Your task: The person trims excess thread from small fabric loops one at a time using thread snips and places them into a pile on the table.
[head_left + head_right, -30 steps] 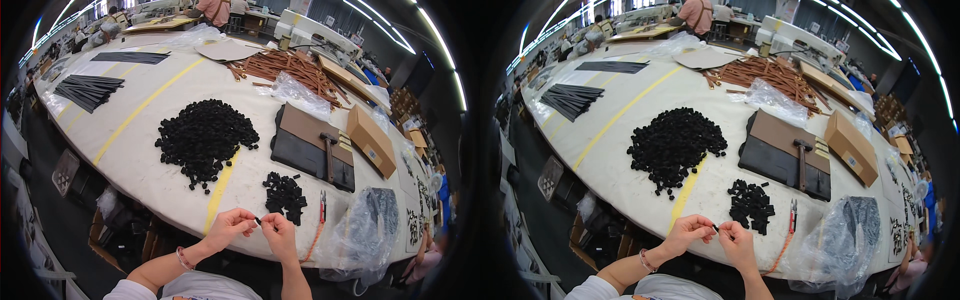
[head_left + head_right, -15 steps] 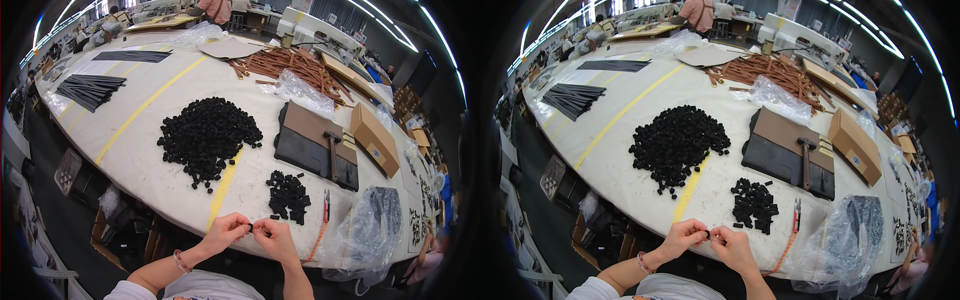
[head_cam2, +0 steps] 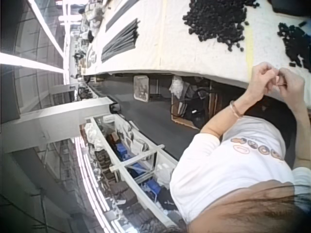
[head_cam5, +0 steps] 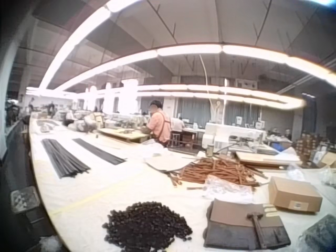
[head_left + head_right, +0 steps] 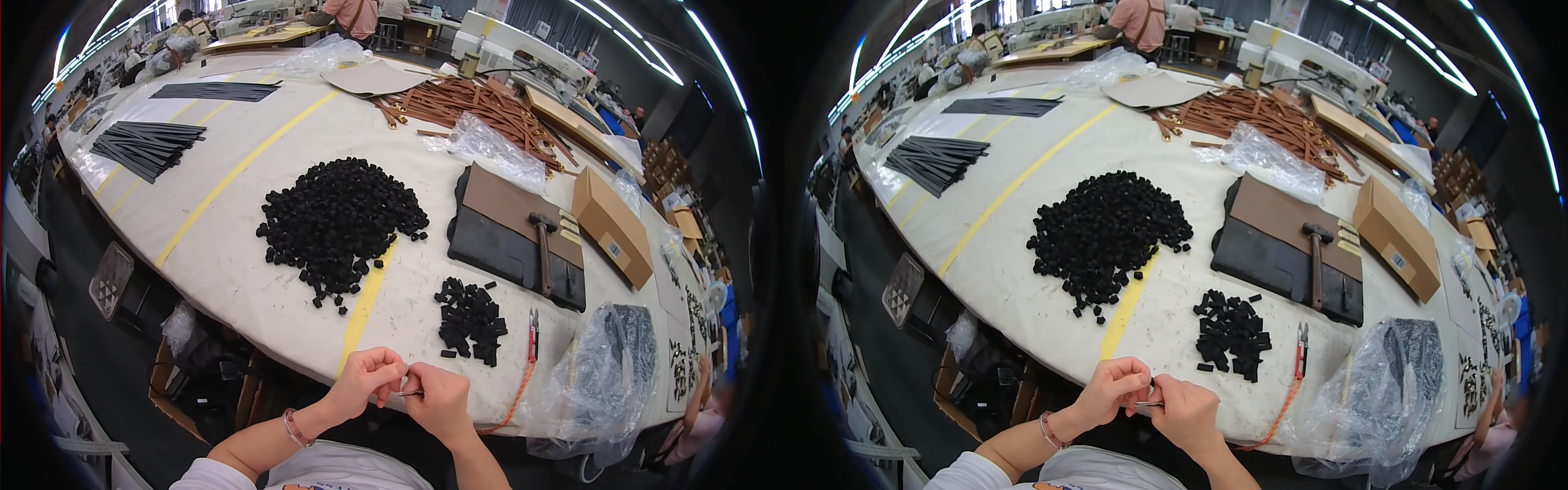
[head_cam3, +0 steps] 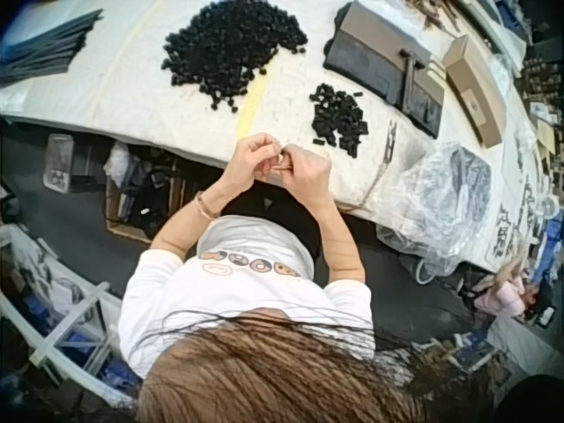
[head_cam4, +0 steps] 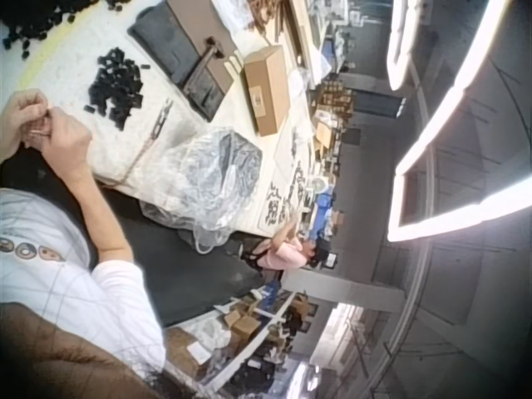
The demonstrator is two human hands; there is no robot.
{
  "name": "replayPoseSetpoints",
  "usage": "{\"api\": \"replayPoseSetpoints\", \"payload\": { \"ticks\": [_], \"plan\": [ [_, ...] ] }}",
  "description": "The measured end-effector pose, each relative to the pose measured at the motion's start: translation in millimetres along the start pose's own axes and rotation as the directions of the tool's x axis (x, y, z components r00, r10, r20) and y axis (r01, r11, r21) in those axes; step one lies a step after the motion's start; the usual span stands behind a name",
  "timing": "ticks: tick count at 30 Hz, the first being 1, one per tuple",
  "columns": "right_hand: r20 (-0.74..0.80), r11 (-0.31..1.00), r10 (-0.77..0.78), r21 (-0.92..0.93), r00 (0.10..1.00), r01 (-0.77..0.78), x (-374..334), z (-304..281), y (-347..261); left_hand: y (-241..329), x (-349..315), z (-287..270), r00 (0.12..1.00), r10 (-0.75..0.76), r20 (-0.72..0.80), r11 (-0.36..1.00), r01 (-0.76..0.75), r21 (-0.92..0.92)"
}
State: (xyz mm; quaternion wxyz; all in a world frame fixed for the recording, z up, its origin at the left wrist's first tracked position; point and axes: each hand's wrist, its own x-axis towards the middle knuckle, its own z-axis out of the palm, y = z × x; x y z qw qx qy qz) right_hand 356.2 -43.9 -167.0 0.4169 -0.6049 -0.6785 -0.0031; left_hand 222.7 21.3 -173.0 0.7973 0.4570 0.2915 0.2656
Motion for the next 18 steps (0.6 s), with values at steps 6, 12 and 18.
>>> {"api": "replayPoseSetpoints", "payload": {
  "ticks": [6, 12, 18],
  "plan": [
    [-0.027, 0.991, 0.070, 0.112, 0.997, -0.067, -3.8, 1.6, -3.3, 1.3, 1.5, -7.3, 0.957, -0.202, 0.206, 0.894, 0.266, -0.360],
    [-0.029, 0.965, 0.172, 0.206, 0.985, -0.162, -3.0, 3.5, -8.3, -1.9, -1.9, -0.9, 0.987, -0.051, 0.153, 0.961, 0.090, -0.262],
    [0.384, 0.499, 0.468, 0.628, 0.796, -0.597, 1.7, -6.4, 3.4, -0.1, -4.0, -12.5, 0.969, -0.067, 0.237, 0.959, 0.128, -0.252]
  ]
}}
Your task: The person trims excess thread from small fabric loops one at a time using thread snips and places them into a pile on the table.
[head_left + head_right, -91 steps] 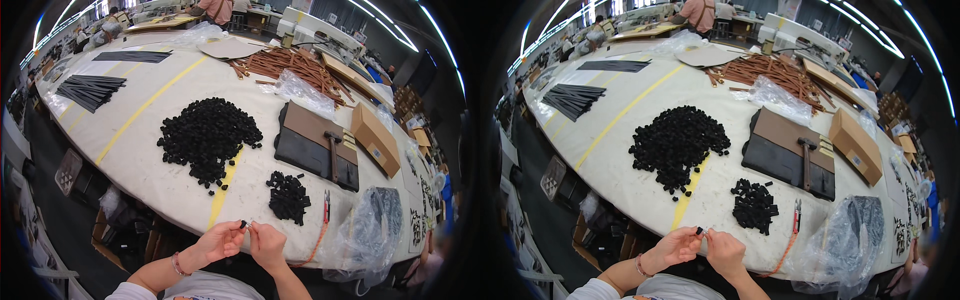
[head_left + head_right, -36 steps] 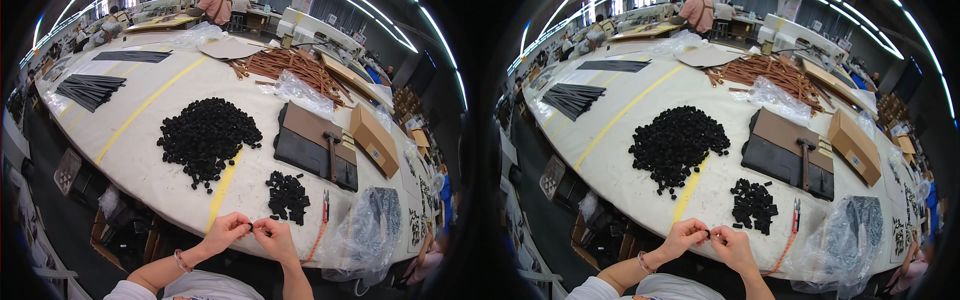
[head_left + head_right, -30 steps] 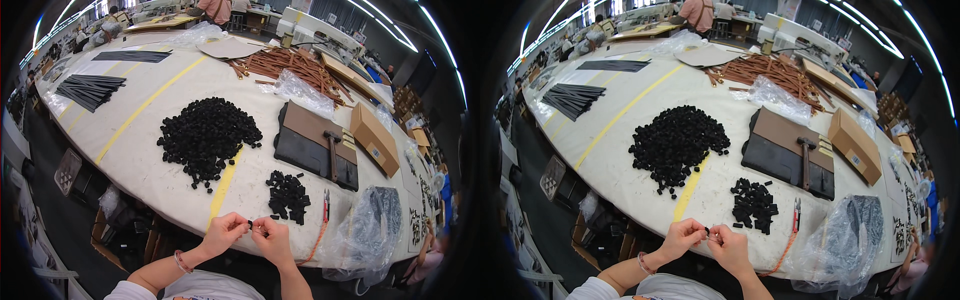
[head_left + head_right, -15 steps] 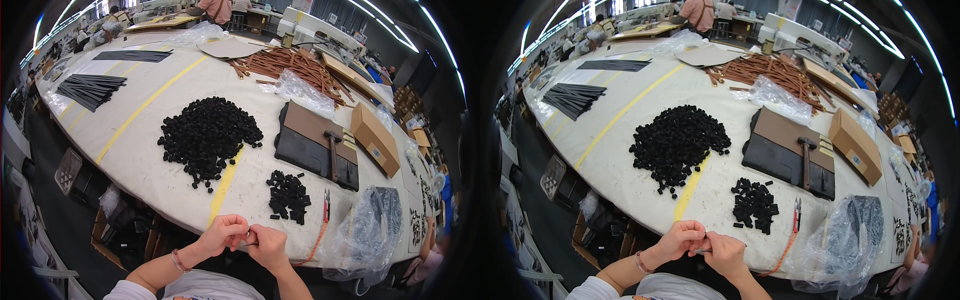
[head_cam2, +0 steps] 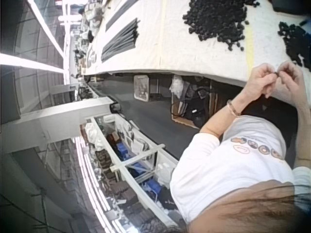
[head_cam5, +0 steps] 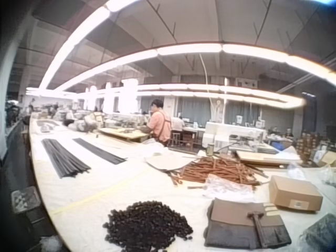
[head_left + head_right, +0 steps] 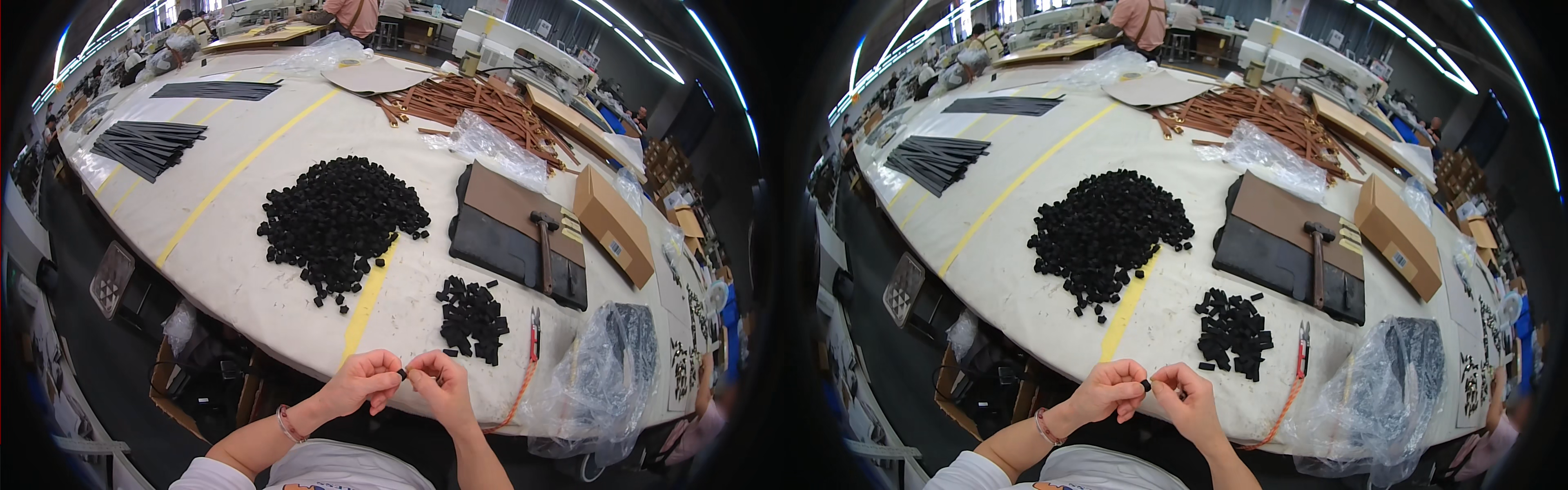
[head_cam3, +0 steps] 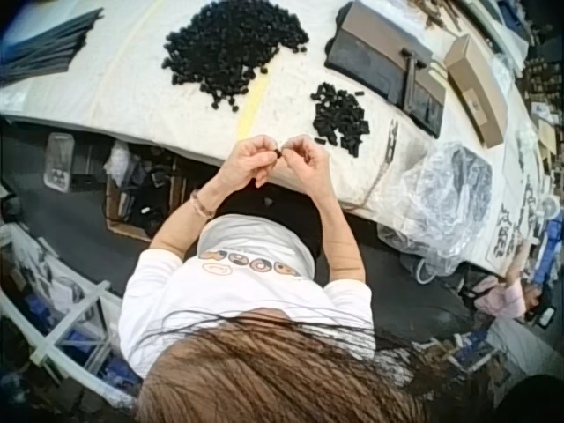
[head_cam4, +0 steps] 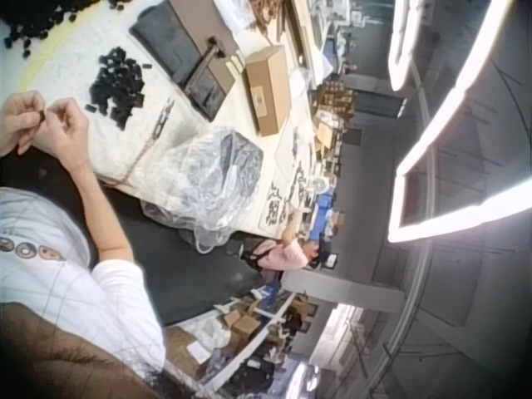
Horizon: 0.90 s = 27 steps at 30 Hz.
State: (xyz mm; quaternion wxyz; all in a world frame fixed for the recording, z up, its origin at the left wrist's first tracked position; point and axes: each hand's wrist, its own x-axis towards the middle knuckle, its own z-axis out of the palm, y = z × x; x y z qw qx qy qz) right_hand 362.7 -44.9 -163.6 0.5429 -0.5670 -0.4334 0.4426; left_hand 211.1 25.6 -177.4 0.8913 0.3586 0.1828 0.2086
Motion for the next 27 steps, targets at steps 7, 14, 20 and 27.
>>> {"api": "replayPoseSetpoints", "payload": {
  "ticks": [7, 14, 20, 27],
  "plan": [
    [0.208, 0.886, 0.310, 0.292, 0.928, -0.362, 7.3, -6.0, -16.5, 9.2, -4.5, 7.3, 0.997, 0.082, 0.004, 0.881, -0.074, 0.468],
    [0.324, 0.876, 0.272, 0.307, 0.906, -0.373, 6.2, -10.4, -4.9, 16.9, -7.8, 12.9, 0.996, 0.087, -0.034, 0.820, -0.052, 0.570],
    [0.411, 0.851, 0.267, 0.324, 0.872, -0.414, 6.7, -8.8, 1.0, 10.0, -4.3, 11.0, 0.998, 0.068, 0.001, 0.776, -0.053, 0.628],
    [0.029, 0.951, -0.055, -0.305, 0.998, 0.061, 10.2, 13.9, -9.3, -5.9, 9.4, 5.3, 0.659, 0.693, 0.292, -0.066, -0.345, 0.936]
  ]
}}
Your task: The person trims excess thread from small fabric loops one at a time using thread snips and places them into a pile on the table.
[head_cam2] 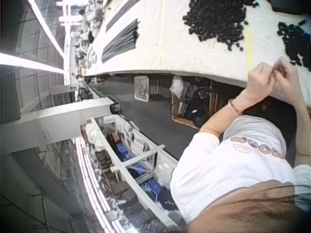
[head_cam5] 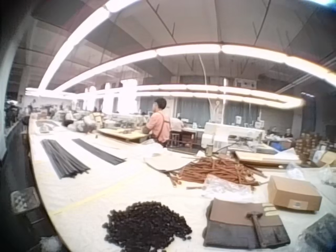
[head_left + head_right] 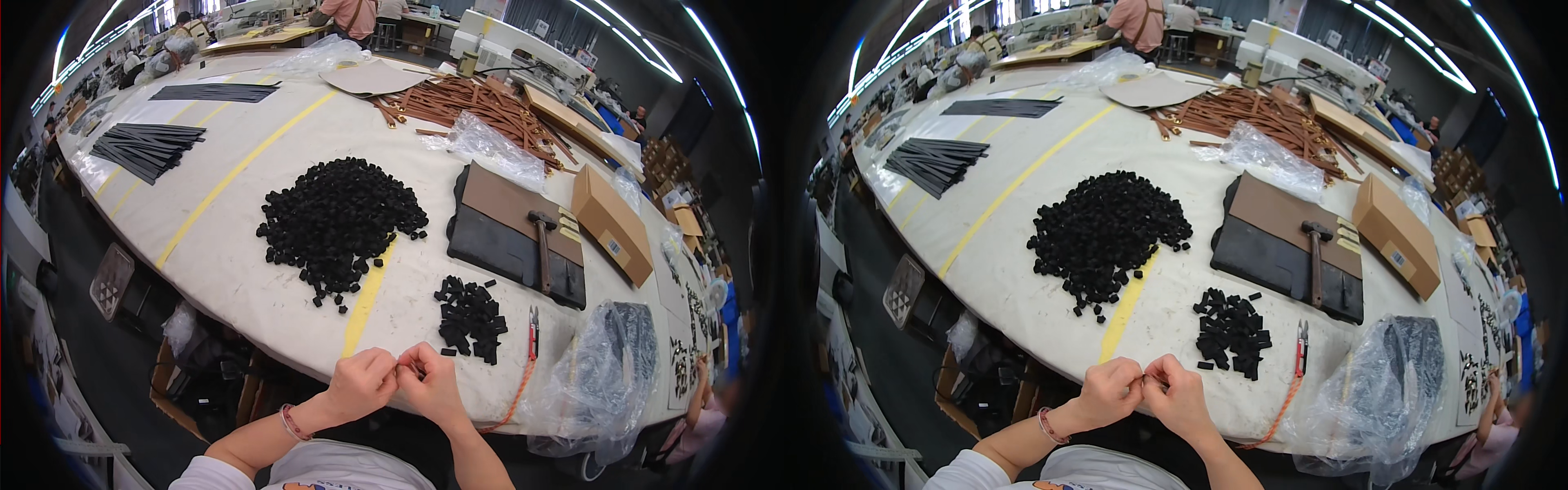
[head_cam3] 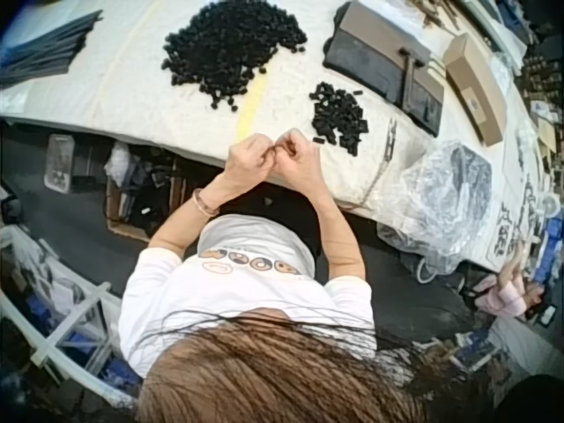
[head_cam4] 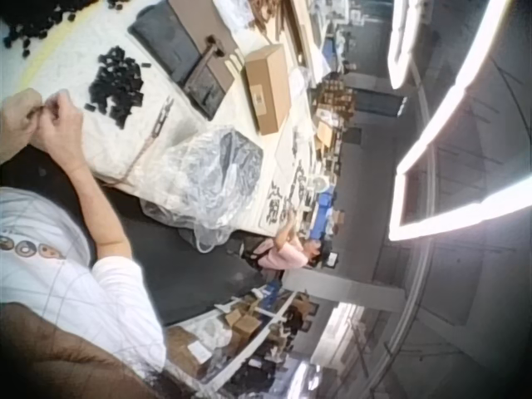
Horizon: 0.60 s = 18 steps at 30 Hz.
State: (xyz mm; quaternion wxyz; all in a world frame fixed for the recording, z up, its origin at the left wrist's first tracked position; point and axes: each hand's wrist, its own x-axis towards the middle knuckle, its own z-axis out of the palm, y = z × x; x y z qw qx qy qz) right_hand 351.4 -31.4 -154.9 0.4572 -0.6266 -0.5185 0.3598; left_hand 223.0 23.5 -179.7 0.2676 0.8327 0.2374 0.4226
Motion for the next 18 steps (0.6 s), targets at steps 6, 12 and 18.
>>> {"api": "replayPoseSetpoints", "payload": {
  "ticks": [6, 12, 18],
  "plan": [
    [0.226, 0.978, 0.189, 0.045, 0.956, -0.204, -11.7, -14.4, -1.5, -3.7, 11.0, -16.4, 0.611, -0.559, 0.560, 0.041, 0.695, -0.717],
    [0.317, 0.982, 0.188, -0.031, 0.930, -0.188, -13.7, -17.2, 2.3, -7.0, 8.0, -18.6, 0.541, -0.462, 0.702, -0.242, 0.685, -0.687],
    [0.312, 0.959, 0.214, 0.111, 0.926, -0.259, -12.4, -17.1, 3.0, -7.6, 4.7, -17.9, 0.552, -0.455, 0.699, -0.241, 0.679, -0.693]
  ]
}}
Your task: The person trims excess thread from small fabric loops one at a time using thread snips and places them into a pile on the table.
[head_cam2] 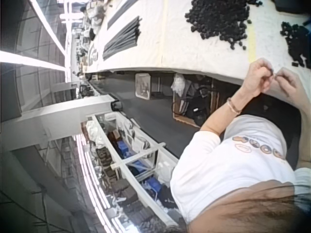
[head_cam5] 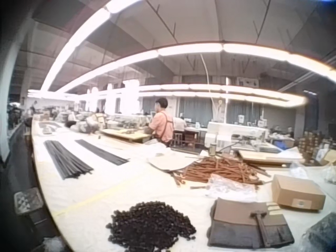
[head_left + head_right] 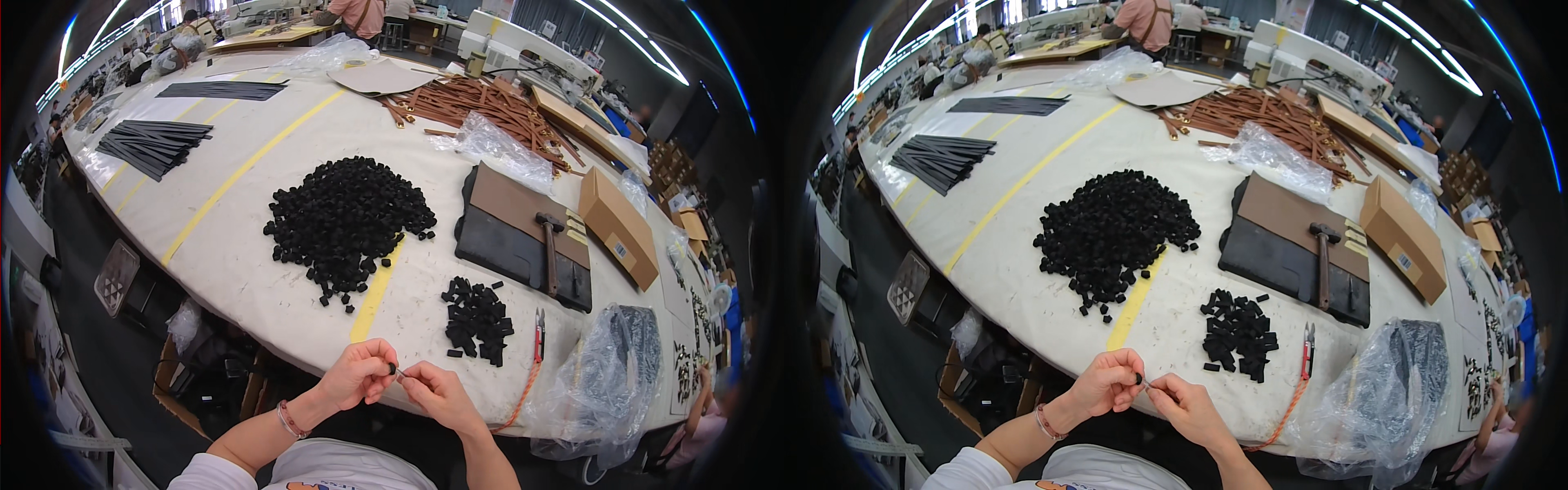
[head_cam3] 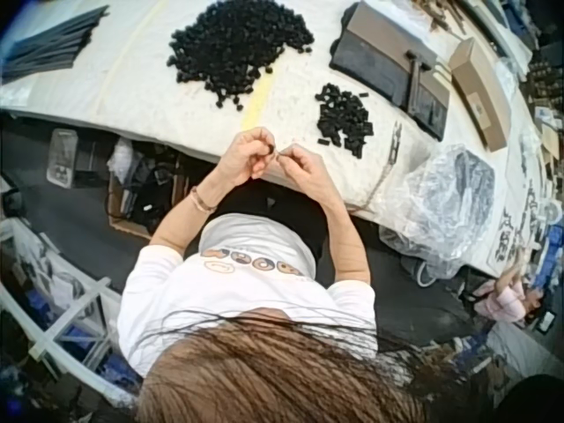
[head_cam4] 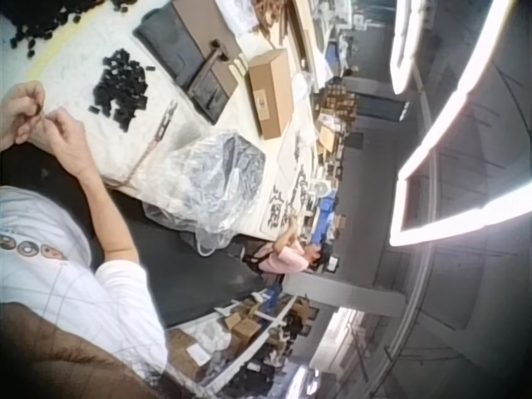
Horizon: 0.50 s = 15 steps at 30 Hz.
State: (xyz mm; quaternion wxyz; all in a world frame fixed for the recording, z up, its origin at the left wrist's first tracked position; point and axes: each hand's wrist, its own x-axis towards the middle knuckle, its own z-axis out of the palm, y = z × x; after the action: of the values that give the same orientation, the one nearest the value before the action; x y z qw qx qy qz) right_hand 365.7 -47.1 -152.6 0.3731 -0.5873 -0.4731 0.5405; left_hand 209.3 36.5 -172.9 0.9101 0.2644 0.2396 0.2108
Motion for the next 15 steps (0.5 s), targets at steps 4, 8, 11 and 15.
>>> {"api": "replayPoseSetpoints", "payload": {
  "ticks": [4, 8, 11, 15],
  "plan": [
    [0.001, 0.987, 0.082, 0.142, 0.997, -0.081, 0.8, -2.2, 0.6, -2.2, 0.9, 0.2, 1.000, 0.030, 0.001, 0.999, -0.030, 0.018],
    [0.003, 0.982, 0.058, 0.177, 0.998, -0.058, 1.2, -0.6, 0.4, -2.8, -0.7, 1.2, 0.998, 0.060, 0.010, 0.998, -0.061, 0.026],
    [-0.012, 0.983, 0.040, 0.180, 0.999, -0.037, 1.4, -0.3, 1.4, -3.3, -1.4, 2.1, 0.997, 0.076, 0.011, 0.997, -0.076, 0.011],
    [0.069, 0.983, 0.043, 0.173, 0.997, -0.055, 1.7, -4.7, 2.1, -1.2, -2.7, 3.2, 0.999, 0.040, 0.005, 0.999, -0.040, 0.036]
  ]
}}
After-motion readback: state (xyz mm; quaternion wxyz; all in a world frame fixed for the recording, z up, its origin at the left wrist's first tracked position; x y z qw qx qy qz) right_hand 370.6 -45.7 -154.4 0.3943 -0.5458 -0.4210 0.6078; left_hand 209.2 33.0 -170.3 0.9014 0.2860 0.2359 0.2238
